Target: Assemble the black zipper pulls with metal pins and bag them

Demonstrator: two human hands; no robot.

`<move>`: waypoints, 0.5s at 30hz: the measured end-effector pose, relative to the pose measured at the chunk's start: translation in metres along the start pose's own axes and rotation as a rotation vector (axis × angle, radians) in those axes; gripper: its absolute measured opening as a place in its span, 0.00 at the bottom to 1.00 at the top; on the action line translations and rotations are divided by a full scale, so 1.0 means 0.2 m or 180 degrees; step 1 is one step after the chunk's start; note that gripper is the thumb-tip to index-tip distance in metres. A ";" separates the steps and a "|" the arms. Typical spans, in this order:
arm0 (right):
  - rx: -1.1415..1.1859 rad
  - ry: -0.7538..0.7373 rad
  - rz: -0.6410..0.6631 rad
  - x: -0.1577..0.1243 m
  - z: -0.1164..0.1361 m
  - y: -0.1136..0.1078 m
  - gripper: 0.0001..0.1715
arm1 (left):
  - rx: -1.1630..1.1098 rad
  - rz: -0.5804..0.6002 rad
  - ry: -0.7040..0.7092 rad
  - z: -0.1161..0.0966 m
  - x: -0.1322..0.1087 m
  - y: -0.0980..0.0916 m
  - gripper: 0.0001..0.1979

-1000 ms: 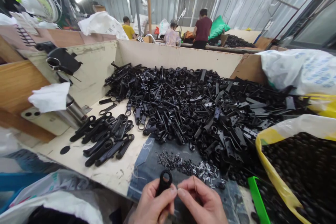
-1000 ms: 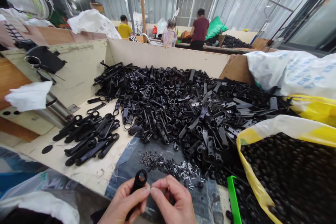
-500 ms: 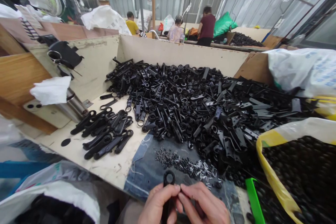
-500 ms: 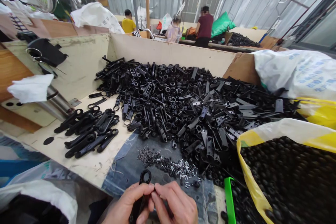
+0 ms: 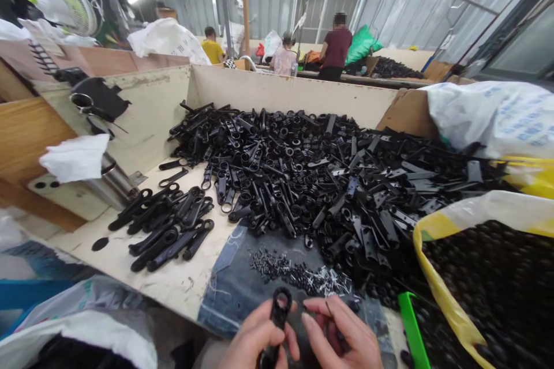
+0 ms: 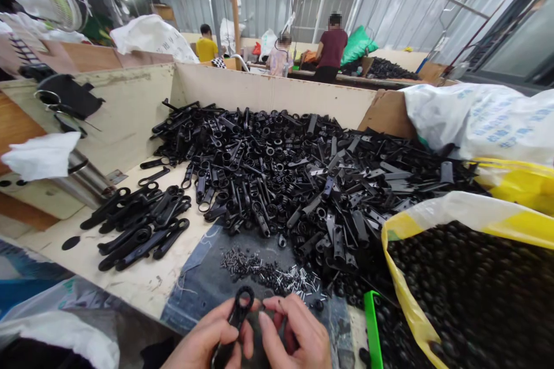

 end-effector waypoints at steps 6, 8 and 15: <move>-0.0043 -0.0440 0.0427 0.05 0.06 0.00 0.05 | 0.0135 -0.0025 0.0288 0.02 -0.06 -0.04 0.19; -0.0092 -0.0618 0.0444 0.06 0.08 0.02 0.05 | 0.0183 0.0037 0.0371 0.04 -0.06 -0.04 0.21; -0.0196 -0.0898 0.0456 0.06 0.08 0.03 0.05 | 0.0847 0.0175 0.0685 0.04 -0.03 -0.05 0.18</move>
Point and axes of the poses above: each hand's wrist, its own x-axis towards the middle knuckle, its own y-axis out of the palm, z = x × y, the point moved 1 cm from there along x, towards the middle knuckle, and after that the axes turned 7 degrees about -z, right-handed, at the moved point
